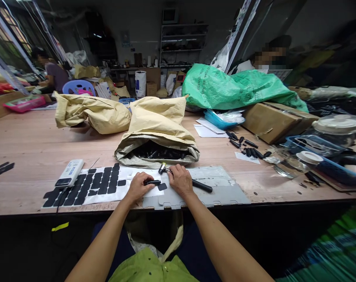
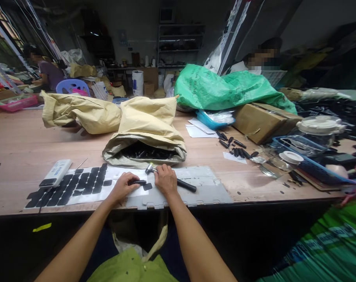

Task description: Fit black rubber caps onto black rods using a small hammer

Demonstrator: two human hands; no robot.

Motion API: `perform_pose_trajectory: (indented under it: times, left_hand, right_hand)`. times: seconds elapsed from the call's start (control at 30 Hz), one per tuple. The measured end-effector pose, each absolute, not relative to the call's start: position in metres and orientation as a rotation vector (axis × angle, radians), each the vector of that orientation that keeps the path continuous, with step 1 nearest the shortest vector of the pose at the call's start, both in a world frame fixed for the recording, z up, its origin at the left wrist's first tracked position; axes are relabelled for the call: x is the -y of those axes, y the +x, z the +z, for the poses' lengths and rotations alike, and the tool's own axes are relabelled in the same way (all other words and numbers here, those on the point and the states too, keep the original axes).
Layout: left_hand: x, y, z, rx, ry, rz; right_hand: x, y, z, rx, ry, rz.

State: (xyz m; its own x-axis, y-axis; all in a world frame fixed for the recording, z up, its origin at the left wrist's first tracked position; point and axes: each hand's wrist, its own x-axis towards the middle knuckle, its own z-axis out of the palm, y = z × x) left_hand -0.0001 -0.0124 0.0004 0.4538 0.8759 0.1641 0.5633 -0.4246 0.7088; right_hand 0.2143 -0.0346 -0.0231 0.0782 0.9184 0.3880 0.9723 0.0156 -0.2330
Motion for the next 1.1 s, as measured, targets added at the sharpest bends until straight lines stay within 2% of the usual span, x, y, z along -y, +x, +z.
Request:
perform_pose_trajectory:
  times: [0.3, 0.6, 0.93, 1.1]
  left_hand:
    - [0.008, 0.002, -0.007, -1.281, 2.163, 0.687]
    - [0.009, 0.004, -0.009, -1.310, 2.112, 0.693]
    - [0.009, 0.005, -0.006, -1.359, 2.139, 0.631]
    - [0.011, 0.006, -0.006, -1.349, 2.071, 0.692]
  right_hand:
    - [0.038, 0.213, -0.007, 1.849, -1.950, -0.022]
    - [0.068, 0.191, 0.009, 1.687, -1.648, 0.310]
    - [0.080, 0.168, 0.009, 1.881, -1.692, 0.208]
    - [0.081, 0.175, 0.010, 1.802, -1.753, 0.170]
